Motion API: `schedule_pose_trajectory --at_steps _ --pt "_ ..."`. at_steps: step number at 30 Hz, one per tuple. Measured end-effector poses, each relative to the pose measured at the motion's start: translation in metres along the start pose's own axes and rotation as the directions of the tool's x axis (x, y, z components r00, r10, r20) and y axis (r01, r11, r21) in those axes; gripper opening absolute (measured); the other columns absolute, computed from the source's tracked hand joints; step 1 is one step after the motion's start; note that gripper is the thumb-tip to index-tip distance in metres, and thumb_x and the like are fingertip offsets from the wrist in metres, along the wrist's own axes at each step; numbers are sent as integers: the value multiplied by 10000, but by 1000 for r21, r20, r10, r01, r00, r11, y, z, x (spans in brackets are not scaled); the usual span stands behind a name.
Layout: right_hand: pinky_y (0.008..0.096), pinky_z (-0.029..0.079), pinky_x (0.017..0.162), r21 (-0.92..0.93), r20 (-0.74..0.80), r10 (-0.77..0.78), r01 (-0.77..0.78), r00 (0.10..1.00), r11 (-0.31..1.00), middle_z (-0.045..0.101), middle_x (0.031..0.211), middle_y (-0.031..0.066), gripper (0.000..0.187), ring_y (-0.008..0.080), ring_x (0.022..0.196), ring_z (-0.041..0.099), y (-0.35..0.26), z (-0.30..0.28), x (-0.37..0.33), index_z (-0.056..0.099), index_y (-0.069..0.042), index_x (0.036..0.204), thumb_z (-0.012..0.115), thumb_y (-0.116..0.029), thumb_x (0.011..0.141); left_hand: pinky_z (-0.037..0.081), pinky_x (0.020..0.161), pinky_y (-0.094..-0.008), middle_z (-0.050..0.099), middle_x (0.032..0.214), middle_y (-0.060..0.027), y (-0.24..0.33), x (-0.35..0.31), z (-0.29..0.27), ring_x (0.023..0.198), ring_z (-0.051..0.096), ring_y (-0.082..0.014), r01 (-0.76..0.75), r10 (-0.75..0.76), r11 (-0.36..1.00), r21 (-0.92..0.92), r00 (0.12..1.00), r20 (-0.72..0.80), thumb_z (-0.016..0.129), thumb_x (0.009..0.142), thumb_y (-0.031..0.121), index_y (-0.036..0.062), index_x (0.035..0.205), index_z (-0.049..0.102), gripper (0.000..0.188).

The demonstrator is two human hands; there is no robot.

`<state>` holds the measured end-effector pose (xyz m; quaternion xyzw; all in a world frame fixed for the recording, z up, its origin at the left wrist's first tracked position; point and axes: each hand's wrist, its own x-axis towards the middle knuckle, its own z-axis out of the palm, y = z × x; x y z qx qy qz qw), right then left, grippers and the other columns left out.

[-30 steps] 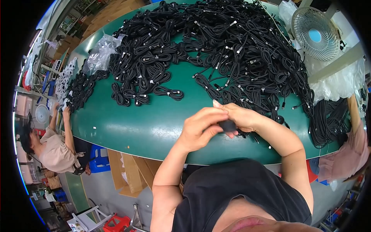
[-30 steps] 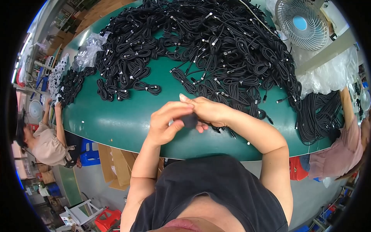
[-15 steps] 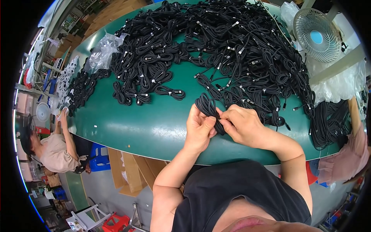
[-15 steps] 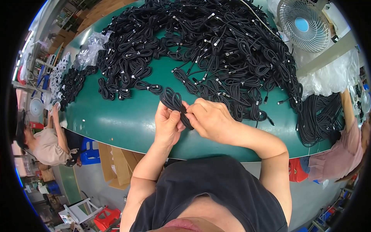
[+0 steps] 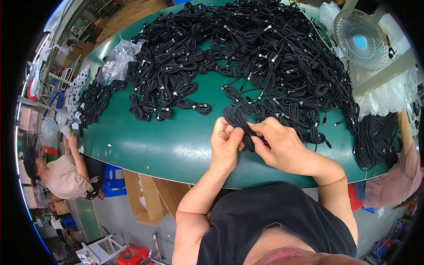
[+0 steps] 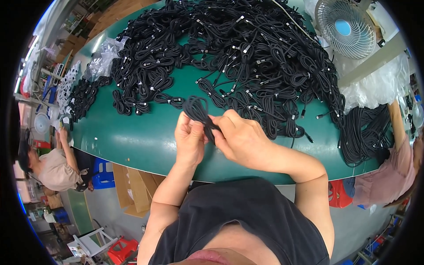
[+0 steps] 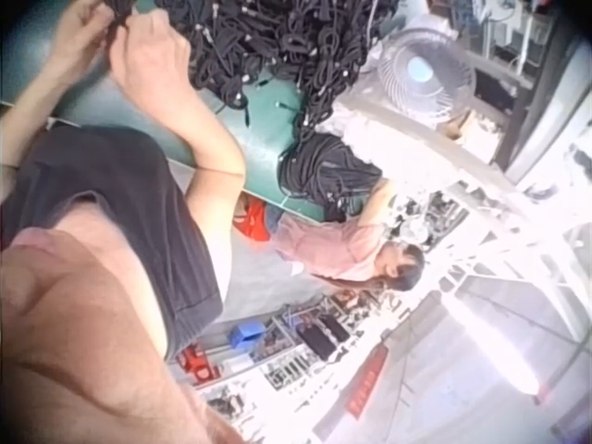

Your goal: The person is bundling and securing black electronic cables using wire ties on an assembly line.

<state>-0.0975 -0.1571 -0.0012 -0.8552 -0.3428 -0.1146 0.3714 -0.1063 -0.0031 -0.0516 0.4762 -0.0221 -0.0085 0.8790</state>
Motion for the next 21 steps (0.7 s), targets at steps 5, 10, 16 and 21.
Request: schedule_pose_trajectory --at_steps 5,10,16,21 --pt "360 481 482 108 60 13 -20 998 994 495 791 140 156 303 588 569 3 -3 -1 512 15 865 603 -49 756 361 509 -143 624 926 -82 2 3 4 665 515 -35 -2 2 1000 -23 1000 12 561 869 209 73 1007 413 244" --pt "346 493 519 41 14 -12 12 1000 999 523 825 143 211 283 651 586 -6 -13 5 533 28 931 613 -49 752 456 639 -212 601 933 -84 -3 7 12 776 574 -116 -3 2 994 -109 1000 -6 523 890 222 70 1020 414 228" --pt "424 511 697 622 -417 -557 672 718 402 575 960 189 147 331 816 577 -29 -58 -6 586 49 893 584 -58 791 501 669 -346 569 931 -145 1 10 -6 785 588 -222 214 -193 927 -308 976 98 451 917 243 19 1034 416 255" --pt "350 478 765 825 -487 -412 560 770 72 571 1027 171 127 291 881 558 -55 -71 3 634 48 873 612 -50 795 490 677 -317 549 993 -142 -1 12 0 808 573 -198 215 -206 948 -233 977 61 508 861 95 -19 1184 404 358"
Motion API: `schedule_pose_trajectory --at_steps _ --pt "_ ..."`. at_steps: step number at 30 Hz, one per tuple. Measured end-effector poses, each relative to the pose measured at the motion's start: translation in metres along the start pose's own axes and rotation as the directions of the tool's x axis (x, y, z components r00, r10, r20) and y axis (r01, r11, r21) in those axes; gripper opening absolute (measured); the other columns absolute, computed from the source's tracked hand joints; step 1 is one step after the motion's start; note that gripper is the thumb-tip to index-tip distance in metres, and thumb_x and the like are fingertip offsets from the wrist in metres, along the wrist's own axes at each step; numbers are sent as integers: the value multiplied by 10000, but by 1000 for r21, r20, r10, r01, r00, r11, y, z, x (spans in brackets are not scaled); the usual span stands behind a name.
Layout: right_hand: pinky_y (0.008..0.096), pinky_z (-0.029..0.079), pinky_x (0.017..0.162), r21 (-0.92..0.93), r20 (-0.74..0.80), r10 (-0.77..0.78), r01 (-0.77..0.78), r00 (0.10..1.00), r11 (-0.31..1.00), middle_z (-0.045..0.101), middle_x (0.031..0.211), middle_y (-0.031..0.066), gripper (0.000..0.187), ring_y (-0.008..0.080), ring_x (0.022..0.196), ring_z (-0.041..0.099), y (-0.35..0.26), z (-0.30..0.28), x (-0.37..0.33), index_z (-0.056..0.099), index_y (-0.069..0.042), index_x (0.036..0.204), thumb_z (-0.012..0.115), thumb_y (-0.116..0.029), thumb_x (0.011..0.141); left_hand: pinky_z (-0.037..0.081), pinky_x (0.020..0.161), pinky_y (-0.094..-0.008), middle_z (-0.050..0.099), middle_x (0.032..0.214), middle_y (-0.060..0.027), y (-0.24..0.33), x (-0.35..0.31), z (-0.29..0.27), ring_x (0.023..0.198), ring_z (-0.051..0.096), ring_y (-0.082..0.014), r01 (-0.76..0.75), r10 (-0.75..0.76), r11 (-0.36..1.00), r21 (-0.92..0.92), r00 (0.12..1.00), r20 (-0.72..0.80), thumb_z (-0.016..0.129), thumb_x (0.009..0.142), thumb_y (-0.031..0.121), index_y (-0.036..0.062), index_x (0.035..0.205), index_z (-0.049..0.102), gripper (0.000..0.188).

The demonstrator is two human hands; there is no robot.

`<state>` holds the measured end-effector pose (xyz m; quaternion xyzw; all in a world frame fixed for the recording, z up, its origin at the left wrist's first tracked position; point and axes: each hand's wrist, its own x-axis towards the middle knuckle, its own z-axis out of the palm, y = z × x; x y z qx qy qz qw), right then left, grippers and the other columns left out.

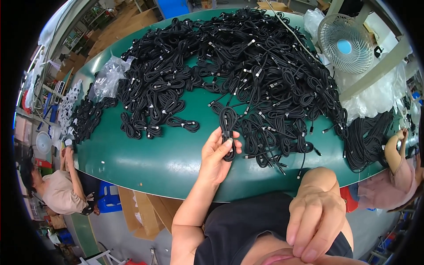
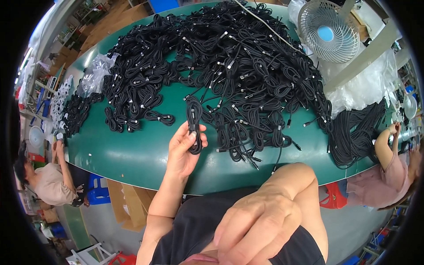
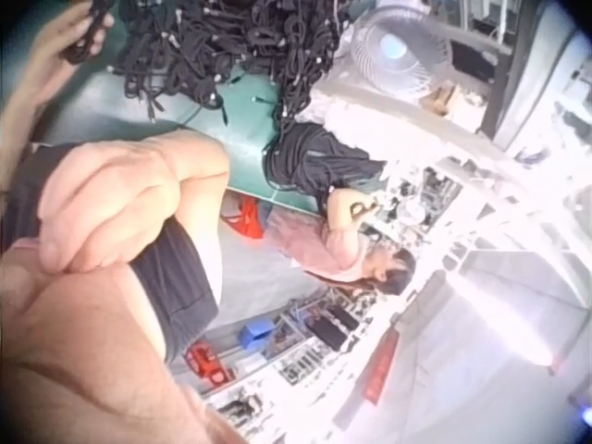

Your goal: The person is bundling and securing black electronic cables using wire ties on an assembly line.

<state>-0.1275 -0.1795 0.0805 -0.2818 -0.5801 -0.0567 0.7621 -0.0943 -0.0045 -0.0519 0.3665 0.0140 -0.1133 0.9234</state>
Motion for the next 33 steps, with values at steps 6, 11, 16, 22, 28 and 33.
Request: schedule_pose_trajectory --at_steps 6,11,16,22,28,33 --pt "346 466 789 71 110 111 -120 988 990 539 1020 121 58 247 895 575 -3 -3 -11 646 51 805 625 31 754 485 715 -323 543 1017 -123 -2 -1 -10 851 569 -198 52 -52 999 -16 999 -1 482 816 0 -25 1212 413 403" --pt "348 456 719 167 116 77 -96 990 981 559 1010 167 62 284 869 554 -5 -10 3 617 38 828 591 -8 795 476 679 -307 542 1055 -140 1 -1 0 839 570 -197 57 -57 998 23 998 -2 464 812 5 1 1275 383 470" --pt "345 470 712 154 48 119 -125 992 980 568 948 163 37 266 839 582 -3 -1 -8 640 63 770 615 52 744 470 638 -296 539 1089 -160 4 -3 -1 802 574 -192 49 -49 999 12 998 27 478 805 2 19 1322 311 543" --pt "391 473 693 221 212 68 -116 975 968 565 937 173 97 305 815 563 -4 -15 -4 598 32 855 589 -22 775 464 608 -290 536 1091 -186 4 -6 -1 775 576 -189 41 -39 999 -16 994 101 498 799 3 11 1274 337 501" --pt "392 404 873 -555 -464 253 -501 849 664 503 1141 166 361 264 996 534 44 -55 -24 497 49 1091 441 -253 901 459 598 -304 545 1049 -217 4 -15 8 764 570 -214 70 -52 994 -80 978 202 532 794 30 7 1221 384 452" --pt "315 465 811 14 -557 698 -834 451 551 563 1027 149 400 185 878 575 66 -60 -37 443 49 1186 438 -255 926 449 641 -276 551 1047 -213 2 -22 16 813 567 -186 113 -122 992 49 954 274 541 819 20 40 1238 384 449"
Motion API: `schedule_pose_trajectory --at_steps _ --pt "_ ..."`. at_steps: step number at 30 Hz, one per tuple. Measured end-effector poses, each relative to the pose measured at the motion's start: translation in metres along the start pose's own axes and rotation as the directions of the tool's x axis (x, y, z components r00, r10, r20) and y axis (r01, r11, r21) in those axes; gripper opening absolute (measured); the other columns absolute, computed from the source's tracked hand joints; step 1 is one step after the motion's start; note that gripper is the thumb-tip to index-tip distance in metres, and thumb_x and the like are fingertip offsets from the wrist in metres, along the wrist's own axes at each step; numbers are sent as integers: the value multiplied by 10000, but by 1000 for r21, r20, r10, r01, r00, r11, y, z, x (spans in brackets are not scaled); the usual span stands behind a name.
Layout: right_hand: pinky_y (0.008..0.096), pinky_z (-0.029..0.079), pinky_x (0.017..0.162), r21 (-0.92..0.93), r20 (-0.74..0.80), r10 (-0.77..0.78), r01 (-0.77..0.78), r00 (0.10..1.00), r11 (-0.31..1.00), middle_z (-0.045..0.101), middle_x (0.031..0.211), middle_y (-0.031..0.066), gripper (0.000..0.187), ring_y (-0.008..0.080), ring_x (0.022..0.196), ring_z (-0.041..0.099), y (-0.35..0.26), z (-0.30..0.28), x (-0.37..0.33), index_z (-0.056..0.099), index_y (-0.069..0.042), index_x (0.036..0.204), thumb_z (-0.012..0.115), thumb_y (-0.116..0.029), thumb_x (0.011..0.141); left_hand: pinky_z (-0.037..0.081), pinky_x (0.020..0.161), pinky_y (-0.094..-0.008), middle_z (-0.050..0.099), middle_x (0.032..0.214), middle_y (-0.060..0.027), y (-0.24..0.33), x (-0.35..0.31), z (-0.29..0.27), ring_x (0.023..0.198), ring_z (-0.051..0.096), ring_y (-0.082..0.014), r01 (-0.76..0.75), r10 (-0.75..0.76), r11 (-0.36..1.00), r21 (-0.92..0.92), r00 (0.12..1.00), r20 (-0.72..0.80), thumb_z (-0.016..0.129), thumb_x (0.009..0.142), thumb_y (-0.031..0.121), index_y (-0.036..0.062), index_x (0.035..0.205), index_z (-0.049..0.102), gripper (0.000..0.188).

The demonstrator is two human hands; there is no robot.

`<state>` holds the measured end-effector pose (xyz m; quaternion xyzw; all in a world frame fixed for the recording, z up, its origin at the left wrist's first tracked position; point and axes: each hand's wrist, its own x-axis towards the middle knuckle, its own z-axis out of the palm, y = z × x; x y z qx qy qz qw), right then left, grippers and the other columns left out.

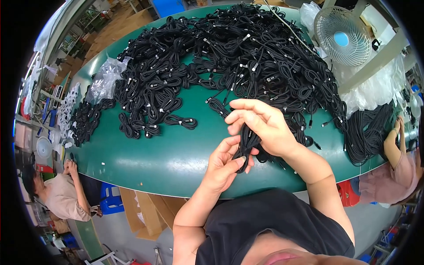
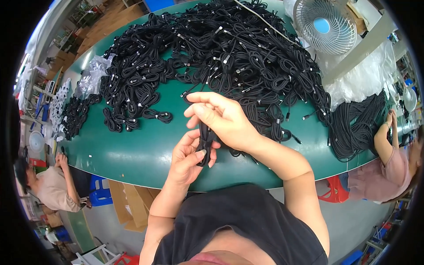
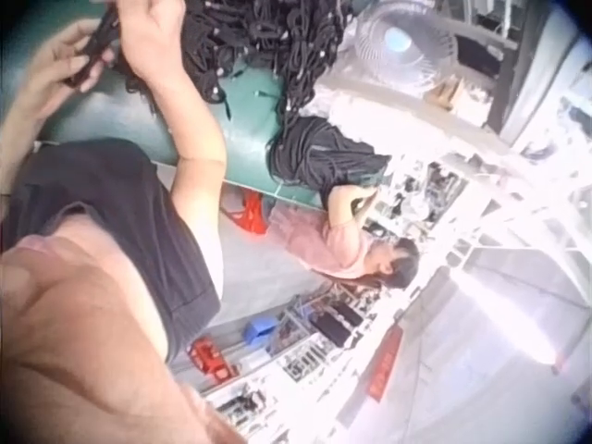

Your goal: The person is bundling and securing black electronic cables using wire ties on an assembly line.

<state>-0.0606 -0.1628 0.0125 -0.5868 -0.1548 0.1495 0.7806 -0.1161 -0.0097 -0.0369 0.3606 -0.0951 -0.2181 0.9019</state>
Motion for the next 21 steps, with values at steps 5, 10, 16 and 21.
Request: schedule_pose_trajectory --at_steps 5,10,16,21 --pt "230 422 456 259 -170 14 31 985 965 524 651 70 262 74 472 404 8 5 7 498 12 1090 443 -186 928 448 670 -272 537 1080 -210 -9 -2 2 837 568 -189 -1 1 1000 11 1000 29 508 831 -16 74 1253 377 451" --pt "239 402 441 324 -232 -24 101 972 941 492 613 65 366 75 445 372 16 -3 11 489 26 1056 375 -304 948 464 631 -270 543 1067 -192 -11 -1 10 804 579 -196 136 -131 989 53 987 -98 473 882 48 32 1258 365 392" --pt "327 508 708 570 -103 234 -136 967 810 604 889 171 513 183 677 574 5 -13 21 441 20 1184 327 -414 934 455 596 -260 563 987 -143 -13 0 -10 753 565 -172 129 -125 991 26 985 -123 464 905 126 -10 1261 350 398" --pt "270 475 637 372 -6 124 -113 992 921 580 827 130 345 131 610 513 25 -16 17 440 0 1199 414 -214 929 416 553 -243 559 960 -141 -15 -1 -1 678 522 -150 103 -94 994 39 978 -187 501 891 162 -15 1210 406 378"
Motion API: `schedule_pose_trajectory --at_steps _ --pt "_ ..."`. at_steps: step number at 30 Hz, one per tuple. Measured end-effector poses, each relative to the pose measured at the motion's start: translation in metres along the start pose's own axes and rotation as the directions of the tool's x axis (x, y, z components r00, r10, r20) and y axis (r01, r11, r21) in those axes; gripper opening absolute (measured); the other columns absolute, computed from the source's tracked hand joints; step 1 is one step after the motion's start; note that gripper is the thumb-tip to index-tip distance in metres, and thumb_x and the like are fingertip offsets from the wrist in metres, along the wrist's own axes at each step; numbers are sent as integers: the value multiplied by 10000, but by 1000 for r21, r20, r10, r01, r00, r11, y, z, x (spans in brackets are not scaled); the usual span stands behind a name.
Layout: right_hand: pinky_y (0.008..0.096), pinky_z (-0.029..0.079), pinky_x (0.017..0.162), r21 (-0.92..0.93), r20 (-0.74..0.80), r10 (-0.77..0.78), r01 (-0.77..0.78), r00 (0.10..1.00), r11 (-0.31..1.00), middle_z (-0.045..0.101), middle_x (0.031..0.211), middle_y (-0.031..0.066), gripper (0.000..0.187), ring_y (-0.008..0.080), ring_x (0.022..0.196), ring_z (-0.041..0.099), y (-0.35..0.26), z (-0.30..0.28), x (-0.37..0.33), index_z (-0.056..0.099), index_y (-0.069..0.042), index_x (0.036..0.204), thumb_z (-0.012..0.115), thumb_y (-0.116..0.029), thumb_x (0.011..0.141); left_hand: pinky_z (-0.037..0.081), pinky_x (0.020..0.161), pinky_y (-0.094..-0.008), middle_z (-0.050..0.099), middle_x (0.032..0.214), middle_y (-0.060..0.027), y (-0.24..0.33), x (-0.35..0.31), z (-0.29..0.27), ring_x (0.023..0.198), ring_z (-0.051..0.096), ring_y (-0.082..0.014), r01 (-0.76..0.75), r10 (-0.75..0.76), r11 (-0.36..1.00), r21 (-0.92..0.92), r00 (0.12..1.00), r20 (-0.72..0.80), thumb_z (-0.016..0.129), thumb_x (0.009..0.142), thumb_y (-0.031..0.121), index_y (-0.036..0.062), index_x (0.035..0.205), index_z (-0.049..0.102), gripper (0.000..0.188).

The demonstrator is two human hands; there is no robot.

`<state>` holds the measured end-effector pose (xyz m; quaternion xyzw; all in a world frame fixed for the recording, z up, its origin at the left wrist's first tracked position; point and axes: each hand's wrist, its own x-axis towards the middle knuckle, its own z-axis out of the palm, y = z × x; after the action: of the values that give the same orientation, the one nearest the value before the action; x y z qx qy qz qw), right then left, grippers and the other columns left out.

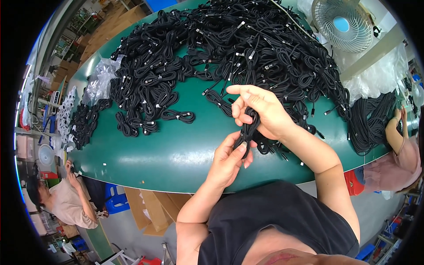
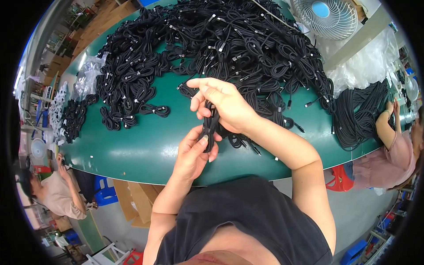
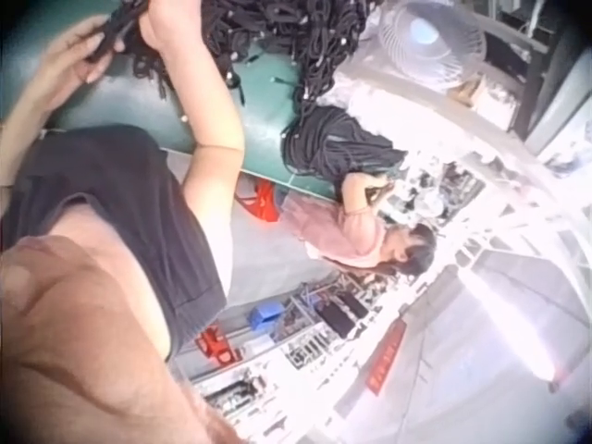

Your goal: The person is bundling and securing black electronic cables using wire ties on an assembly line.

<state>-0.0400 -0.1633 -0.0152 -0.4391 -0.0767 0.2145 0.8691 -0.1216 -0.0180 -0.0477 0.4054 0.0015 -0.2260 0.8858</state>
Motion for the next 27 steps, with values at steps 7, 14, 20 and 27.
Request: schedule_pose_trajectory --at_steps 7,14,20,27 --pt "226 446 573 -328 6 -336 319 942 889 536 765 73 301 79 569 457 20 -1 0 408 -4 1217 367 -102 936 382 525 -223 558 927 -119 -2 -1 -2 628 487 -125 42 -40 998 53 999 -30 490 900 183 -20 1199 412 370" --pt "235 430 484 -79 -215 -251 240 944 968 516 704 63 256 73 482 399 25 2 2 461 -3 1124 397 -173 944 387 529 -221 563 951 -106 -5 2 1 617 482 -126 96 -95 994 -43 995 35 460 916 179 -4 1234 399 372" --pt "288 452 627 -450 -190 -220 114 957 886 558 785 75 314 149 692 550 19 -5 17 549 15 987 474 -280 908 399 505 -242 585 906 -141 7 4 -22 591 496 -150 100 -110 987 -124 991 -77 477 901 150 -6 1129 464 276" --pt "378 365 826 -923 281 -171 217 944 -319 565 954 103 324 269 935 479 47 -33 25 570 -4 1010 606 -226 777 494 760 -332 482 1179 -243 68 34 -65 930 572 -262 -510 346 807 -298 817 -462 425 923 277 -55 1137 435 395"
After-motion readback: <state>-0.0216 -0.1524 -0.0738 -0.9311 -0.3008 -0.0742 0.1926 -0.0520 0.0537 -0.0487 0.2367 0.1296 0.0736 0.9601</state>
